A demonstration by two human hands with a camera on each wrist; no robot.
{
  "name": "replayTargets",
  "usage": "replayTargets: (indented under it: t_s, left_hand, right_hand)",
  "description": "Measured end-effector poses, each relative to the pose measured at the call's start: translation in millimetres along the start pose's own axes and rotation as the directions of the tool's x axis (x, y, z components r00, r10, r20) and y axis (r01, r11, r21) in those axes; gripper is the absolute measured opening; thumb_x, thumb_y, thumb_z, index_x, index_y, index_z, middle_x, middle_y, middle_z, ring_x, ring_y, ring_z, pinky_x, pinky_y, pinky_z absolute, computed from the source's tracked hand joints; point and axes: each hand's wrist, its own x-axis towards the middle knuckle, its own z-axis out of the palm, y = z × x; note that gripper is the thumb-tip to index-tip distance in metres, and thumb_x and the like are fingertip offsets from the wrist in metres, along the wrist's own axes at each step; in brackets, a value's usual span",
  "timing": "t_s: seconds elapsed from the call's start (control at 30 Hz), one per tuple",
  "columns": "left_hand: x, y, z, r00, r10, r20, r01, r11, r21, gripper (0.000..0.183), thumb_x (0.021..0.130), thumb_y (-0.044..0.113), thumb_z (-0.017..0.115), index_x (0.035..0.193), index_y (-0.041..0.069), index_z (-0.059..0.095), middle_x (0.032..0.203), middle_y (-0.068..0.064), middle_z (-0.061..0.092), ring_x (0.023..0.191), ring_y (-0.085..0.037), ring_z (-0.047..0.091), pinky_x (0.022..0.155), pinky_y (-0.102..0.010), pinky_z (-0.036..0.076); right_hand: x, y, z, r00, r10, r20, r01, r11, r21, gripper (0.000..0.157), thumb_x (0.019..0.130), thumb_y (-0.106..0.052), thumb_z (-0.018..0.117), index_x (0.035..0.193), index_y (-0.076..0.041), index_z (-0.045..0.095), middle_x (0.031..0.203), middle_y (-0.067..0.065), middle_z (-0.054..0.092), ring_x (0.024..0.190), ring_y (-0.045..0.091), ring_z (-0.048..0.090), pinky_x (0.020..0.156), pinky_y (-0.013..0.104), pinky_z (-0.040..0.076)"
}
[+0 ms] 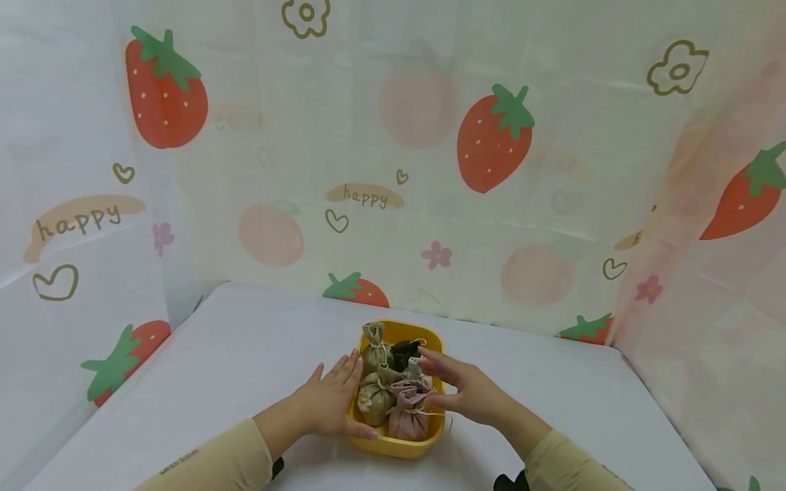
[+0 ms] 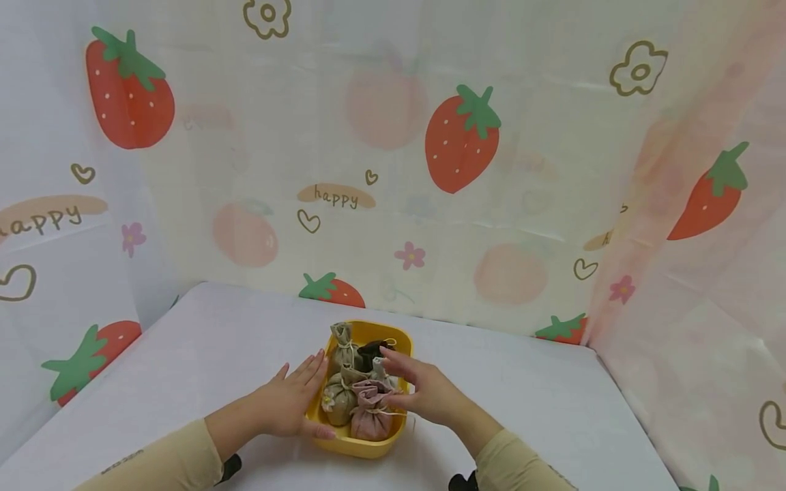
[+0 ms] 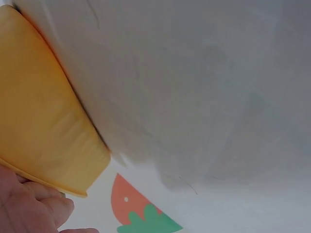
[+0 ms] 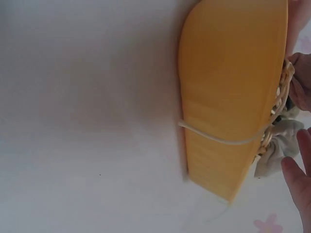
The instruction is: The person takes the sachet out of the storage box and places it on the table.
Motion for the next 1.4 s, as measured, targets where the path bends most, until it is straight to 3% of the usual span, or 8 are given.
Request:
replayTargets:
  t_s: [0.2, 0.47, 0.7, 0.83, 1.1, 1.27, 1.4]
  left_hand:
    - [0.0, -1.5, 0.8, 1.0, -0.001, -0.002, 0.001, 1.0, -0.011, 0.122, 0.063, 0.086, 0.041, 0.147, 0.003, 0.009, 0.152, -0.015, 0.003, 0.139, -0.03, 0.009, 0.103, -0.061, 0.015]
    - [-1.2, -1.5, 0.8, 1.0, 0.002, -0.007, -0.002, 1.0, -0.023, 0.121, 0.064, 0.085, 0.042, 0.147, 0.003, 0.009, 0.152, -0.015, 0.002, 0.139, -0.03, 0.008, 0.103, -0.062, 0.015]
    - [-1.7, -1.0, 0.3, 1.0, 0.005, -0.007, -0.006, 1.0, -0.03, 0.12, 0.064, 0.084, 0.043, 0.147, 0.003, 0.01, 0.152, -0.015, 0.003, 0.139, -0.03, 0.009, 0.103, -0.061, 0.015]
    - [-2.0, -1.1, 0.5, 1.0, 0.004, -0.004, -0.004, 1.0, -0.031, 0.12, 0.065, 0.084, 0.043, 0.147, 0.003, 0.01, 0.152, -0.015, 0.003, 0.139, -0.03, 0.009, 0.103, -0.061, 0.015]
    - [-2.1, -1.1, 0.9, 1.0, 0.0, 0.011, 0.0, 0.999, -0.046, 0.12, 0.064, 0.084, 0.043, 0.147, 0.004, 0.01, 0.153, -0.014, 0.003, 0.139, -0.029, 0.009, 0.104, -0.061, 0.014]
    - [-0.2, -2.4, 1.8, 1.0, 0.003, 0.005, -0.003, 0.999, -0.042, 0.12, 0.064, 0.085, 0.043, 0.147, 0.004, 0.009, 0.152, -0.014, 0.002, 0.139, -0.03, 0.007, 0.104, -0.061, 0.013]
    - [0.5, -3.2, 2.2, 1.0, 0.003, 0.001, -0.003, 0.999, -0.037, 0.121, 0.064, 0.085, 0.042, 0.147, 0.004, 0.009, 0.152, -0.014, 0.002, 0.139, -0.03, 0.007, 0.104, -0.061, 0.014]
  right_hand:
    - [1.0, -1.1, 5.0, 0.999, 0.026, 0.045, -0.026, 1.0, -0.002, 0.065, 0.084, -0.021, 0.067, 0.141, -0.015, 0.037, 0.125, 0.004, 0.056, 0.114, 0.02, 0.053, 0.098, 0.047, 0.036]
    - [2.8, 0.8, 10.2, 0.998, 0.025, 0.049, -0.024, 1.0, -0.016, 0.054, 0.083, -0.02, 0.068, 0.134, -0.016, 0.049, 0.122, -0.001, 0.058, 0.111, 0.017, 0.055, 0.096, 0.042, 0.04]
    - [3.7, 1.1, 14.1, 0.997, 0.062, 0.039, -0.058, 0.994, -0.093, 0.035, 0.082, -0.025, 0.068, 0.117, -0.023, 0.063, 0.106, -0.01, 0.063, 0.1, 0.011, 0.057, 0.092, 0.043, 0.043]
    - [5.0, 2.7, 14.8, 0.996, 0.082, 0.039, -0.078, 0.993, -0.086, 0.028, 0.082, -0.024, 0.069, 0.109, -0.025, 0.066, 0.096, -0.012, 0.064, 0.092, 0.008, 0.058, 0.089, 0.043, 0.045]
    - [6.2, 4.1, 17.9, 0.998, 0.059, -0.018, -0.061, 0.988, -0.138, 0.015, 0.082, -0.013, 0.068, 0.093, -0.023, 0.07, 0.082, -0.011, 0.063, 0.078, 0.007, 0.057, 0.071, 0.026, 0.048]
    - [6.0, 0.9, 17.4, 0.997, 0.052, -0.059, -0.061, 0.984, -0.17, 0.002, 0.083, -0.016, 0.068, 0.083, -0.018, 0.07, 0.076, -0.009, 0.062, 0.073, 0.008, 0.055, 0.065, 0.023, 0.047]
    - [6.3, 0.1, 17.6, 0.995, 0.046, -0.084, -0.061, 0.982, -0.181, 0.005, 0.083, -0.019, 0.068, 0.081, -0.015, 0.07, 0.074, -0.01, 0.063, 0.072, 0.007, 0.056, 0.064, 0.022, 0.047]
